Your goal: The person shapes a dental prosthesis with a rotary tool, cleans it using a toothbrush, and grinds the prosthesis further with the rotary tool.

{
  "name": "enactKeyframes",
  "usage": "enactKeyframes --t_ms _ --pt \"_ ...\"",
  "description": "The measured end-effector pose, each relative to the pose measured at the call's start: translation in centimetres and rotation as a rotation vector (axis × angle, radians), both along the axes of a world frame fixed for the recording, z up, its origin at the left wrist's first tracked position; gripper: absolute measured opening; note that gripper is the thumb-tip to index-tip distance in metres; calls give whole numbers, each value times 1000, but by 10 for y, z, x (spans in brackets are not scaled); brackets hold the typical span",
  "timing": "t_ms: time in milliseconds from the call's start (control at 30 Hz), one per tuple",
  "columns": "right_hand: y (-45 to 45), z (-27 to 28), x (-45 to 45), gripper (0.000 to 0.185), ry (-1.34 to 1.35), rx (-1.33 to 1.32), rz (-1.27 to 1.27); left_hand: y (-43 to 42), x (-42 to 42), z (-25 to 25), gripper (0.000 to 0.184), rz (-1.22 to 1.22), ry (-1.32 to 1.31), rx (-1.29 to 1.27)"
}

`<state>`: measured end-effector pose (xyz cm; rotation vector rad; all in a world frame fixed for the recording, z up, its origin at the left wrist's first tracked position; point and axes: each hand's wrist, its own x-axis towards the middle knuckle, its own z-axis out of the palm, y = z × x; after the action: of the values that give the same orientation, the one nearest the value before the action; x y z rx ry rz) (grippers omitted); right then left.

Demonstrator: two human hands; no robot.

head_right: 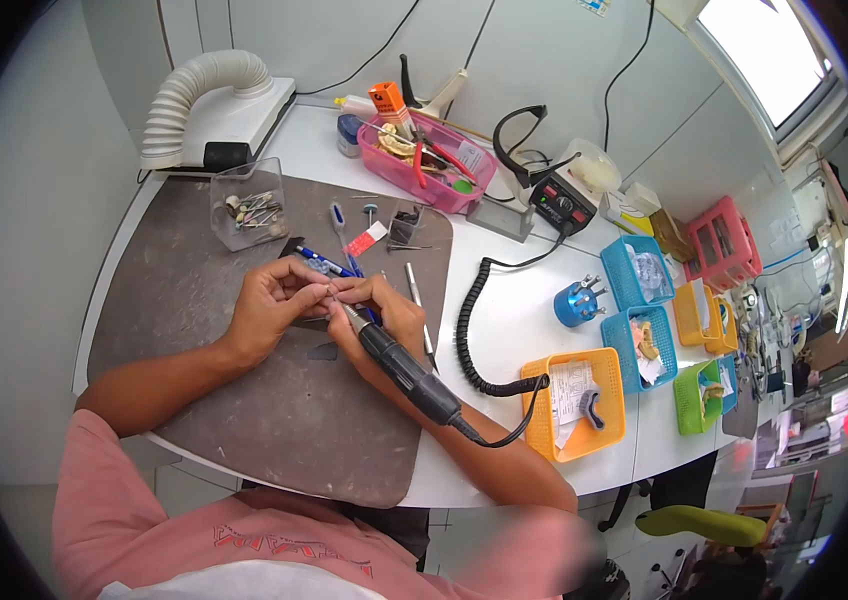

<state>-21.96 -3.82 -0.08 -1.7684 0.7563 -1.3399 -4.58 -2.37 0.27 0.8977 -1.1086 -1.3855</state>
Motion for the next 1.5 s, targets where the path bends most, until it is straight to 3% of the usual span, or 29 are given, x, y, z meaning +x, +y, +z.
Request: enactKeyframes --t_ms 833,1167,1500 --pt "4 8 1 14 85 -28 -10 0 2 -2 11 -11 -2 -52" --pt "7 10 -1 12 127 96 26 2 3 -1 10 -39 37 -42" --pt "7 9 0 14 55 97 58 2 3 -2 8 -41 33 -51"
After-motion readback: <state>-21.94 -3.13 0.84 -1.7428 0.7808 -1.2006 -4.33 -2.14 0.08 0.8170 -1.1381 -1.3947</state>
